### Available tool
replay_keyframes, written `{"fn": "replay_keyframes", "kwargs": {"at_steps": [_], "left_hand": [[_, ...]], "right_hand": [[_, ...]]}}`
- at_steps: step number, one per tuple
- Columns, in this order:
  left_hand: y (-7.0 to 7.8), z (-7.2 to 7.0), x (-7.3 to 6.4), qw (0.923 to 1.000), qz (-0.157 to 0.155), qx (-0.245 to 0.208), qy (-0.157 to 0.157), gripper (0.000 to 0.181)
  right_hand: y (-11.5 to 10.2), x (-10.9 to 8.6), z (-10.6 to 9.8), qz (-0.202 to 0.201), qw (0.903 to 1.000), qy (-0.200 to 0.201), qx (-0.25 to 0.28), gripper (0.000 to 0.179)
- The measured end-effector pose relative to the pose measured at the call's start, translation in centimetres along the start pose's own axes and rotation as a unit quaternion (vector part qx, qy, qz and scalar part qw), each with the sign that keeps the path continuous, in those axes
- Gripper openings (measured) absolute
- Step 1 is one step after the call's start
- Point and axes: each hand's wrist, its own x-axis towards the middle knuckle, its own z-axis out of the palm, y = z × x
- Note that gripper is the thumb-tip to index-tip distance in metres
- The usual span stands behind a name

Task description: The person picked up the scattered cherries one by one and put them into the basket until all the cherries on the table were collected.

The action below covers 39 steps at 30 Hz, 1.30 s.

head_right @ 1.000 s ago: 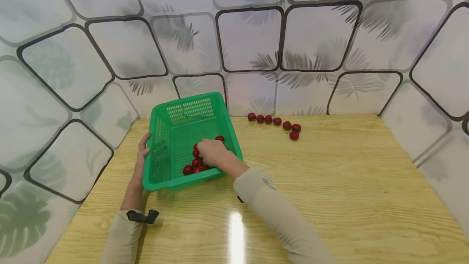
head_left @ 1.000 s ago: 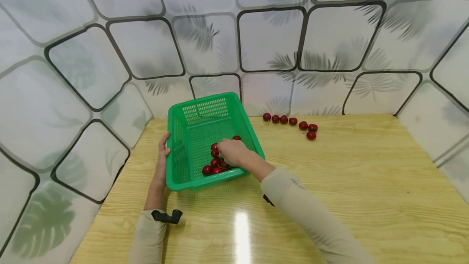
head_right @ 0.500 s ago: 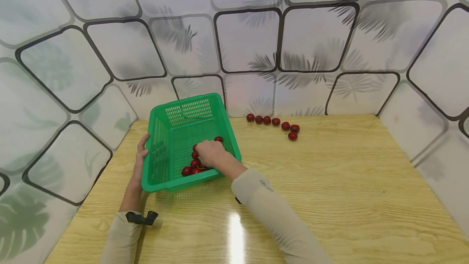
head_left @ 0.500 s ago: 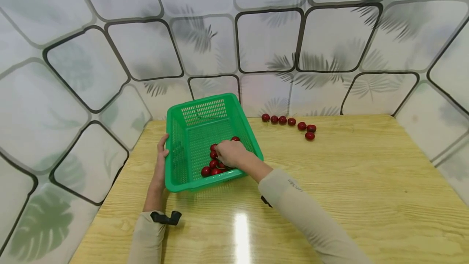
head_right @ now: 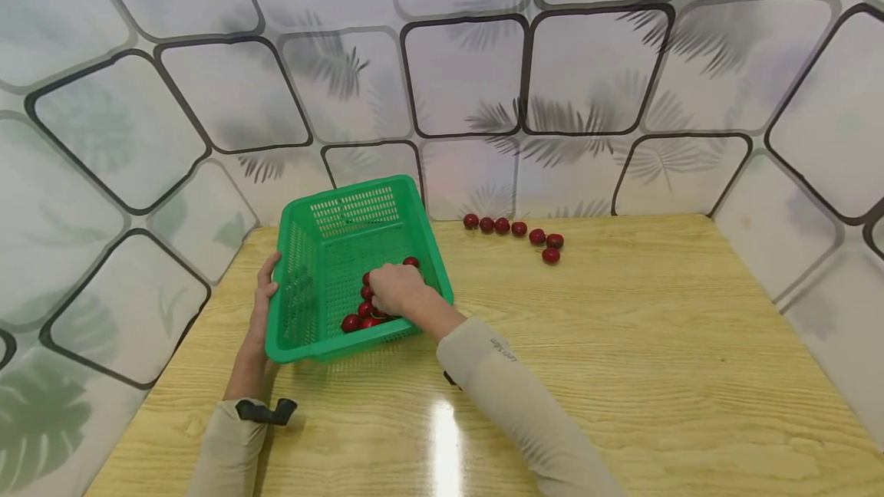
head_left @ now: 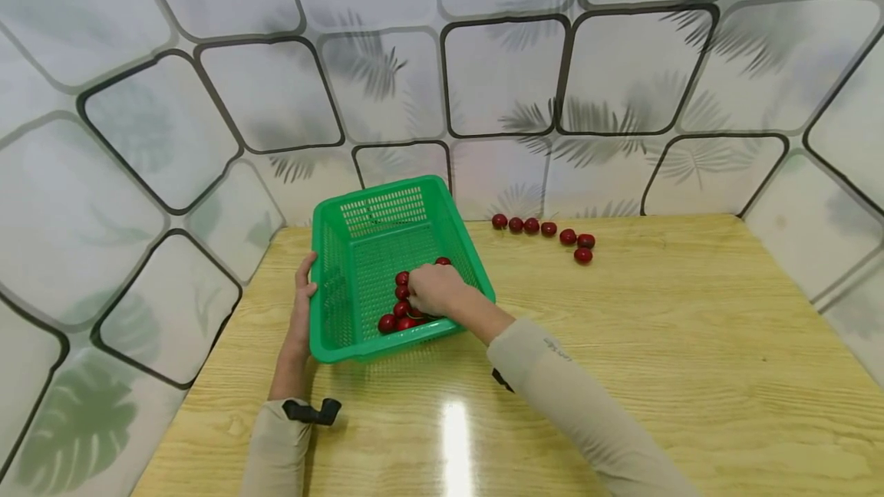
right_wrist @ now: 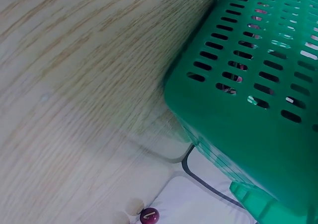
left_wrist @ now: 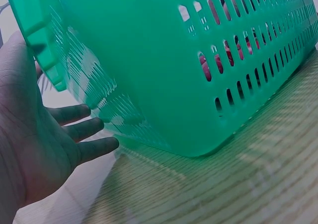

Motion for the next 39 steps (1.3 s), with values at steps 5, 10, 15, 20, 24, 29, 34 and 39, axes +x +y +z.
{"fn": "replay_keyframes", "kwargs": {"at_steps": [5,10,15,20,24,29,34,39], "left_hand": [[-0.1,0.2,0.0,1.0,0.005,0.0,-0.002,0.055],[-0.4,-0.1,0.0,1.0,0.007,-0.006,-0.002,0.054],[-0.6,-0.4,0.0,1.0,0.001,-0.004,0.002,0.054],[-0.5,-0.3,0.0,1.0,0.002,0.001,0.004,0.054],[-0.5,-0.1,0.0,1.0,0.002,0.001,0.004,0.054],[-0.3,0.1,0.2,1.0,0.002,-0.008,0.002,0.054],[-0.3,0.1,0.2,1.0,0.001,-0.003,0.002,0.055],[-0.4,-0.1,0.0,1.0,-0.004,0.006,0.004,0.055]], "right_hand": [[0.5,-0.1,-0.2,0.002,0.9986,0.028,0.044,0.046],[1.4,-0.6,-1.8,0.004,0.9912,0.063,0.116,0.025],[3.3,-1.2,-3.8,0.027,0.9793,0.127,0.155,0.022],[6.8,-2.3,-4.9,0.081,0.9659,0.186,0.16,0.024],[10.7,-4.0,-4.7,0.138,0.9575,0.202,0.153,0.023],[16.0,-6.6,-3.5,0.216,0.9511,0.172,0.138,0.021],[20.2,-8.9,-2.1,0.271,0.9542,0.104,0.072,0.029],[21.6,-10.2,-1.0,0.272,0.9611,0.045,0.014,0.016]]}}
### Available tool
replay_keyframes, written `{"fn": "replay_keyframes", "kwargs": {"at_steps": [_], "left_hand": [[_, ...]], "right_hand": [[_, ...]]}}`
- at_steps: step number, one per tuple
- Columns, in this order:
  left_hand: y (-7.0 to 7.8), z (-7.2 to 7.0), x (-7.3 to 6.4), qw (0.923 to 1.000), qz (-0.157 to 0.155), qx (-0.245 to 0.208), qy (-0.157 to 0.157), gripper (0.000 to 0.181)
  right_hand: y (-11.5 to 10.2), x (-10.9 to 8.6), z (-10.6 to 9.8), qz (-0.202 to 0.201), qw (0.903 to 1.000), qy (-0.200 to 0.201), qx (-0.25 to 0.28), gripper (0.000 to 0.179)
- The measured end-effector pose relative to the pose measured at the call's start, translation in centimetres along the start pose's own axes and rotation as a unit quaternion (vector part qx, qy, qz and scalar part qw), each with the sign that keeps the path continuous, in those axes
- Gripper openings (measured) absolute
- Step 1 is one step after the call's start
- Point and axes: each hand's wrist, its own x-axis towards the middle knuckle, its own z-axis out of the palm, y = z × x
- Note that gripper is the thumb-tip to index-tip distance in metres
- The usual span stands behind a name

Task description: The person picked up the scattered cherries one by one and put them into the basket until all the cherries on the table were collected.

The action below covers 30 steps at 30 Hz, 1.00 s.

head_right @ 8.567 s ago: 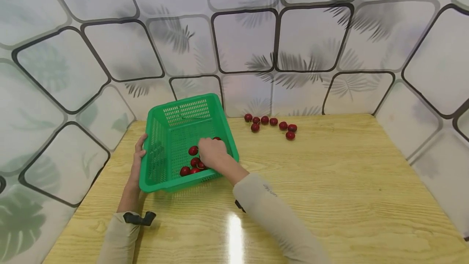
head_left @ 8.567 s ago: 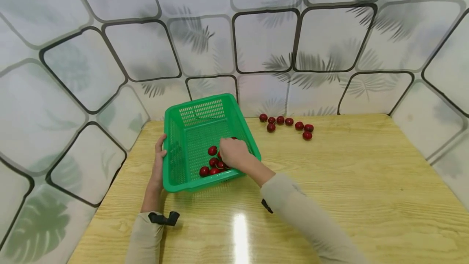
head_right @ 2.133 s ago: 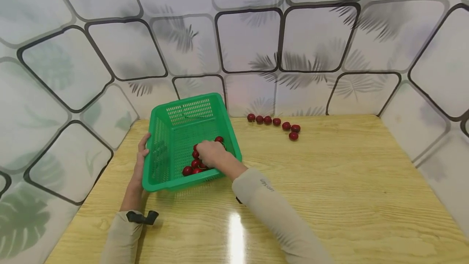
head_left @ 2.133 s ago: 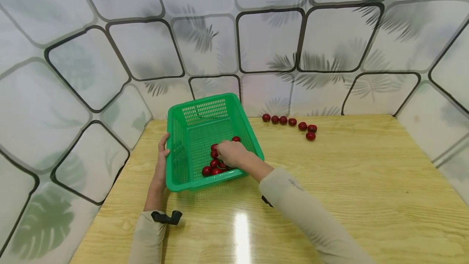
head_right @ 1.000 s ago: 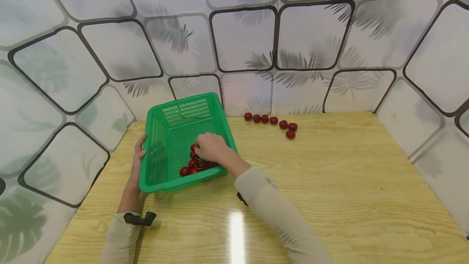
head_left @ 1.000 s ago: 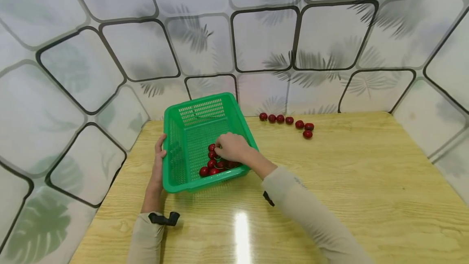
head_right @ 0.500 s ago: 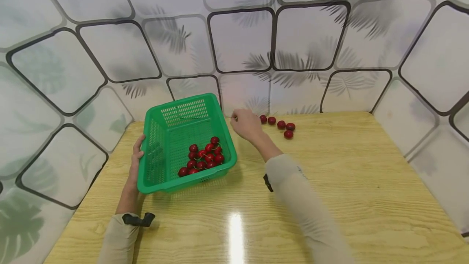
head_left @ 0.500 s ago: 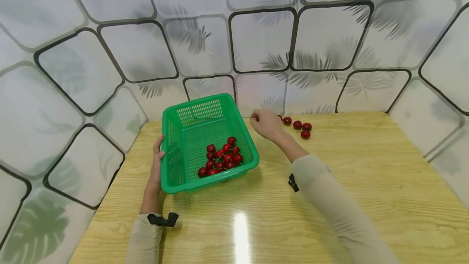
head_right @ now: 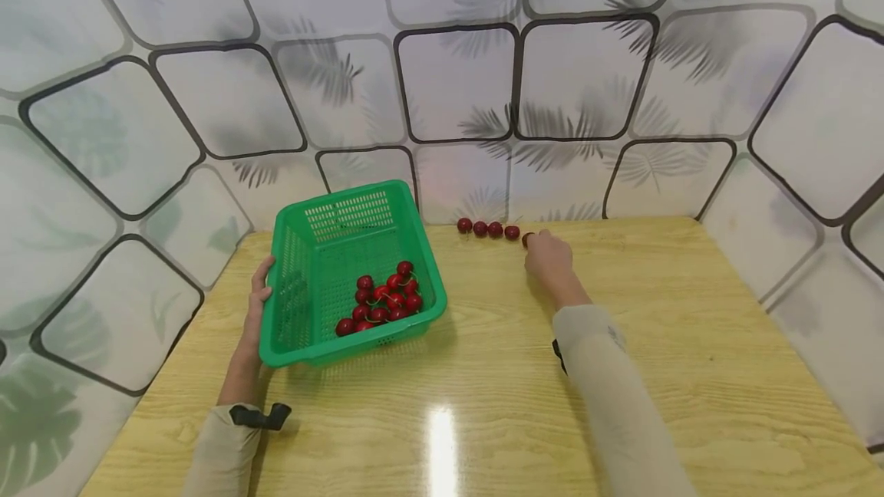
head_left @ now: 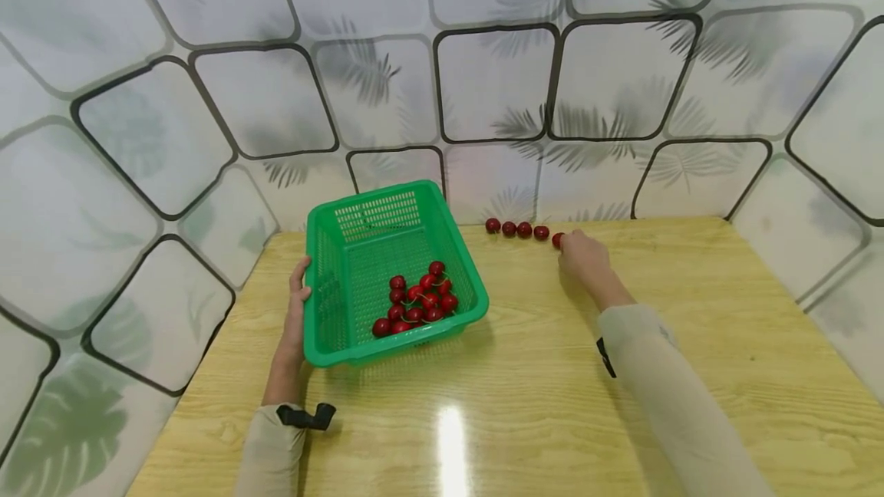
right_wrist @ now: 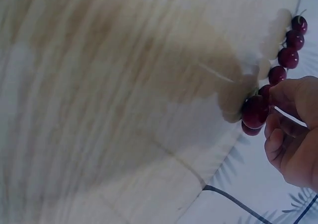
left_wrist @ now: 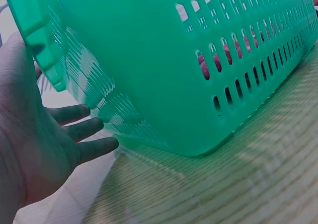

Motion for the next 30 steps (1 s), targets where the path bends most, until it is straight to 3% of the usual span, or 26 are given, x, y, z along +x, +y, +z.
{"fn": "replay_keyframes", "kwargs": {"at_steps": [5,11,16,22,30], "left_hand": [[0.2,-0.1,0.1,1.0,0.004,-0.001,-0.003,0.055],[0.5,-0.2,0.4,1.0,0.002,0.006,-0.007,0.057],[0.2,-0.4,-0.5,0.9995,-0.011,0.028,-0.005,0.058],[-0.2,-0.5,-1.3,0.9995,-0.013,0.029,-0.002,0.057],[0.3,-0.2,-0.5,0.9997,-0.013,0.019,-0.005,0.056]], "right_hand": [[-0.1,-0.5,0.1,-0.004,0.9997,-0.009,-0.02,0.026],[-0.1,-0.6,0.1,0.0,0.9991,-0.008,-0.042,0.02],[0.0,-1.5,0.9,-0.018,0.9981,-0.004,-0.059,0.016],[-0.2,-2.0,1.7,-0.017,0.9977,-0.031,-0.057,0.016],[0.2,-1.5,0.7,0.005,0.9972,-0.037,-0.064,0.015]]}}
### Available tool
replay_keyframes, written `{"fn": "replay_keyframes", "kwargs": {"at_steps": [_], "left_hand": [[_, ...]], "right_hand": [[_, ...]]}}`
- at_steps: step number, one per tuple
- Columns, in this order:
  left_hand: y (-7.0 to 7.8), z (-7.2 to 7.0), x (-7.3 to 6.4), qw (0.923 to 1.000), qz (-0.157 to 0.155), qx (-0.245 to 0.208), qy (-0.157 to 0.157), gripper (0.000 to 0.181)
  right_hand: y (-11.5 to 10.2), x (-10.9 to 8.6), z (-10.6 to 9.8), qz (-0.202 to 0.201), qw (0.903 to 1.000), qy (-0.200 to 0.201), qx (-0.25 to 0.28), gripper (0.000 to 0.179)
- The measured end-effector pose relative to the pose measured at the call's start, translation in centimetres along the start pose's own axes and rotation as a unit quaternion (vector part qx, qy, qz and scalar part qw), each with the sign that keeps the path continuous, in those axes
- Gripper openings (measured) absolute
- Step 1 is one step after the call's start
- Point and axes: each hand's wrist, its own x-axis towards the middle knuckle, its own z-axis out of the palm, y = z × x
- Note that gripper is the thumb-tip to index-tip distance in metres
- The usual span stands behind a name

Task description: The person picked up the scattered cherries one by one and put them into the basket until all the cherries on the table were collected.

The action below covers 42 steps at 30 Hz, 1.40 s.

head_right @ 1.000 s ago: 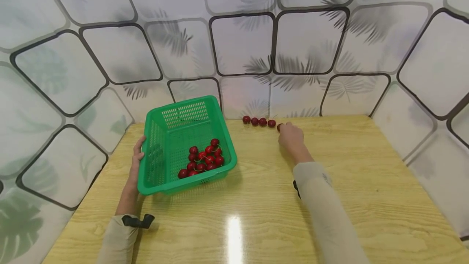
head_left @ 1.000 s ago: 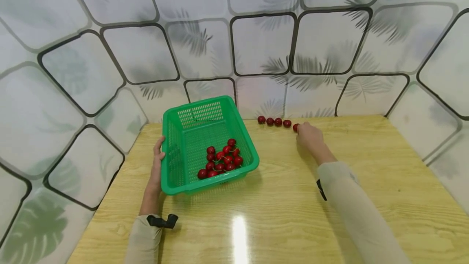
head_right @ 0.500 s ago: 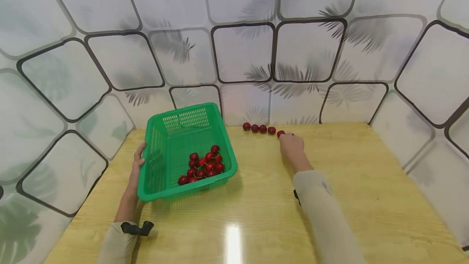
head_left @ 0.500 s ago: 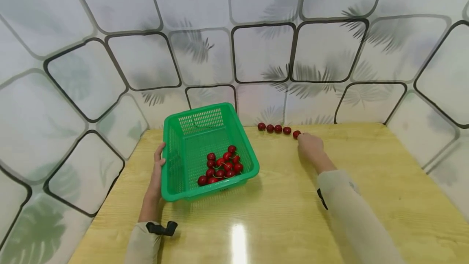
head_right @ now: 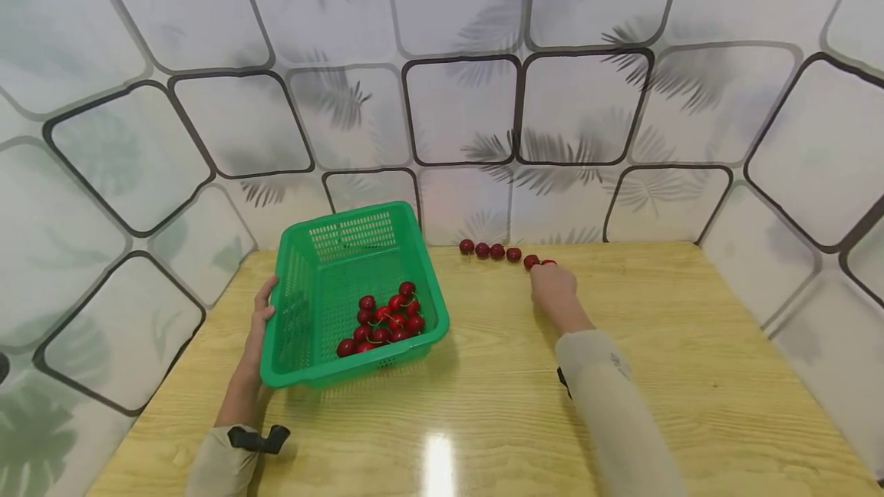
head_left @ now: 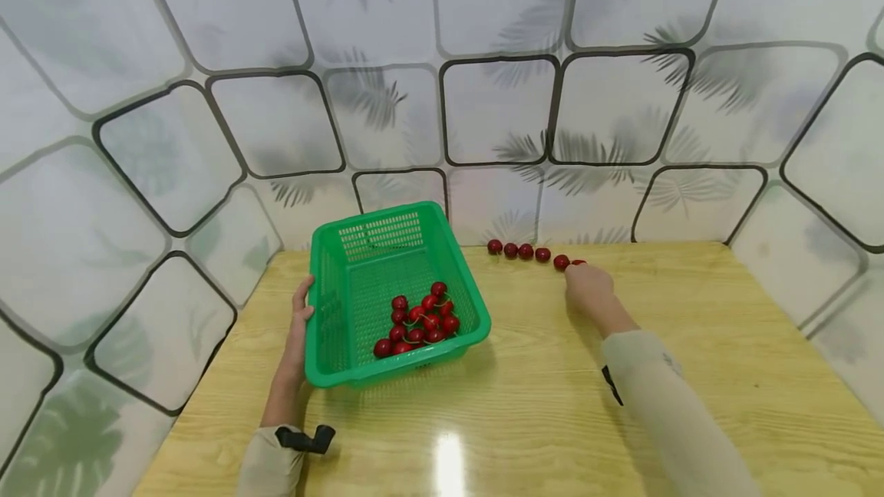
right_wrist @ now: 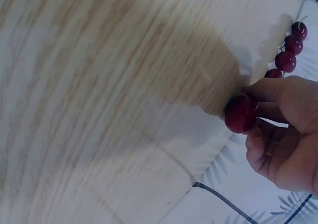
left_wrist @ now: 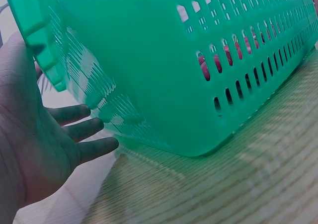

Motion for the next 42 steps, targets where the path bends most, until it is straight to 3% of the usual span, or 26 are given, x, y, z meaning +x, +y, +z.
{"fn": "replay_keyframes", "kwargs": {"at_steps": [14,27,34,39,42], "left_hand": [[0.3,0.3,-0.3,1.0,0.002,-0.009,-0.001,0.056],[0.3,0.4,-0.2,0.9999,-0.004,-0.008,0.006,0.056],[0.1,0.2,-0.1,0.9998,0.003,-0.017,-0.004,0.055],[-0.2,0.0,-0.1,0.9999,0.003,-0.016,-0.006,0.055],[-0.1,-0.1,0.2,0.9999,0.009,-0.008,-0.002,0.056]], "right_hand": [[0.9,-0.2,-0.2,0.03,0.9972,-0.029,0.061,0.021],[-0.5,0.2,-0.5,-0.049,0.9884,0.077,0.121,0.035],[-2.9,-0.1,-1.4,-0.079,0.9714,0.119,0.189,0.032],[-5.7,-0.7,-2.7,-0.099,0.9475,0.152,0.263,0.018],[-7.7,-0.9,-3.8,-0.114,0.9274,0.185,0.305,0.017]]}}
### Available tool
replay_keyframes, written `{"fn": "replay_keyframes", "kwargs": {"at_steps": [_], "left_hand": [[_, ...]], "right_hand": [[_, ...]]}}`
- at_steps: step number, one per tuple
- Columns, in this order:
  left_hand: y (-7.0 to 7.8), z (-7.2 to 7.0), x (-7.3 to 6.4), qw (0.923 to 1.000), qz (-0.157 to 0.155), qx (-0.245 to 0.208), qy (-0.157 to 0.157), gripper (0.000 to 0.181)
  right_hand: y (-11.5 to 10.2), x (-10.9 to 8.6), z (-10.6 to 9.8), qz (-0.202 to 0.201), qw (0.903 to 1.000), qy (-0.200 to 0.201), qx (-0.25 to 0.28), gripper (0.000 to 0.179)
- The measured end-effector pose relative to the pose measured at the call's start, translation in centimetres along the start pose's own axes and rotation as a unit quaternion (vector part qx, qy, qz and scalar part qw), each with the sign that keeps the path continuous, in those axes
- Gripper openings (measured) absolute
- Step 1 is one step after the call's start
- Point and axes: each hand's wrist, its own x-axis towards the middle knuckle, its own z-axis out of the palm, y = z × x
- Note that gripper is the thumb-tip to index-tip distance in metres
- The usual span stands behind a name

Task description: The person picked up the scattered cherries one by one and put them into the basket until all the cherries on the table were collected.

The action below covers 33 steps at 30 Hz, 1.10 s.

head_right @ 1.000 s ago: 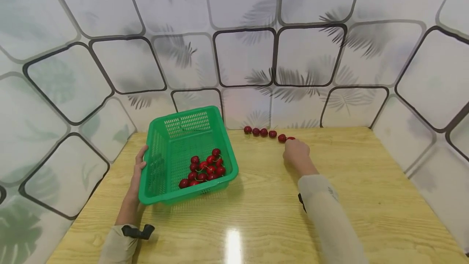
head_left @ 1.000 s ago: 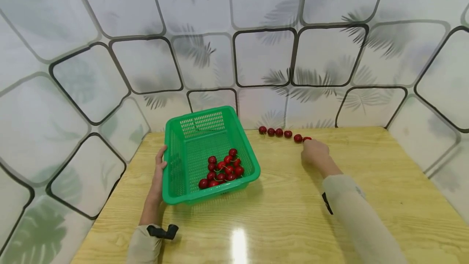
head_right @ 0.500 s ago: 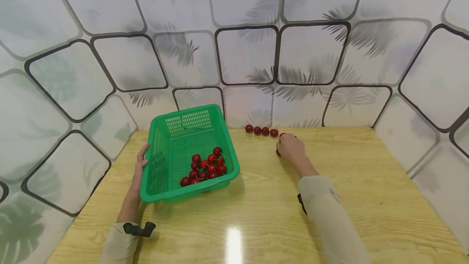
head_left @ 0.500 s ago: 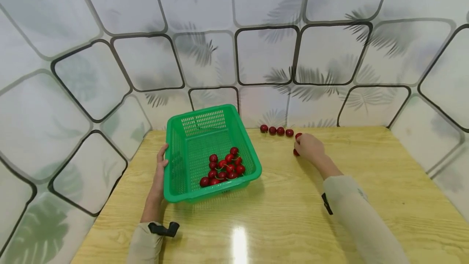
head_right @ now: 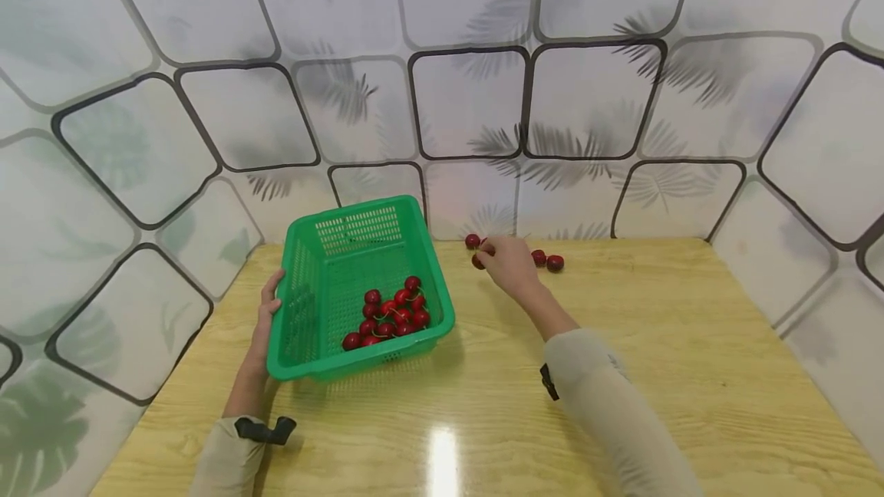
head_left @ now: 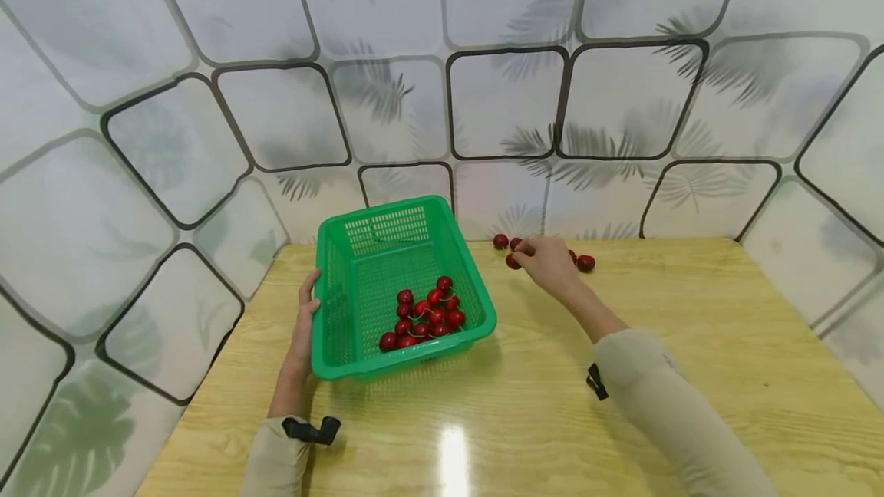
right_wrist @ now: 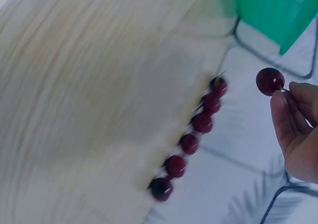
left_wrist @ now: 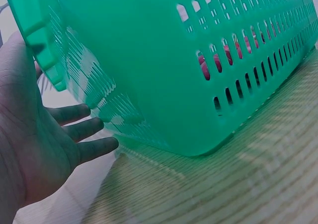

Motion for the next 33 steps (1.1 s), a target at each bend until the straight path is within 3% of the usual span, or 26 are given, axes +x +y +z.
{"fn": "replay_keyframes", "kwargs": {"at_steps": [6,9,12,16,22,27,33], "left_hand": [[0.1,0.1,0.4,0.9999,0.006,0.011,0.003,0.056],[0.1,0.1,0.4,0.9999,0.006,0.011,0.005,0.056],[0.0,0.1,0.2,0.9999,0.005,0.01,0.002,0.056],[0.1,0.2,-0.1,1.0,0.006,0.006,-0.002,0.056],[0.2,0.1,-0.4,0.9999,0.001,0.008,0.008,0.057],[0.3,0.2,0.1,0.9999,-0.003,0.01,0.01,0.058],[0.3,0.3,0.2,0.9999,0.002,0.004,0.01,0.057]], "right_hand": [[-4.9,0.0,1.2,-0.049,0.9918,0.053,0.105,0.014],[-7.2,-0.3,2.4,-0.087,0.9874,0.053,0.121,0.011],[-9.4,-1.0,4.2,-0.106,0.9877,0.017,0.113,0.009],[-12.0,-1.8,6.9,-0.113,0.9882,-0.071,0.075,0.009],[-14.0,-1.9,10.7,-0.123,0.9751,-0.184,0.012,0.013],[-14.2,-1.3,11.7,-0.099,0.9705,-0.218,-0.031,0.015],[-14.1,-1.2,11.8,-0.084,0.9589,-0.257,-0.087,0.042]]}}
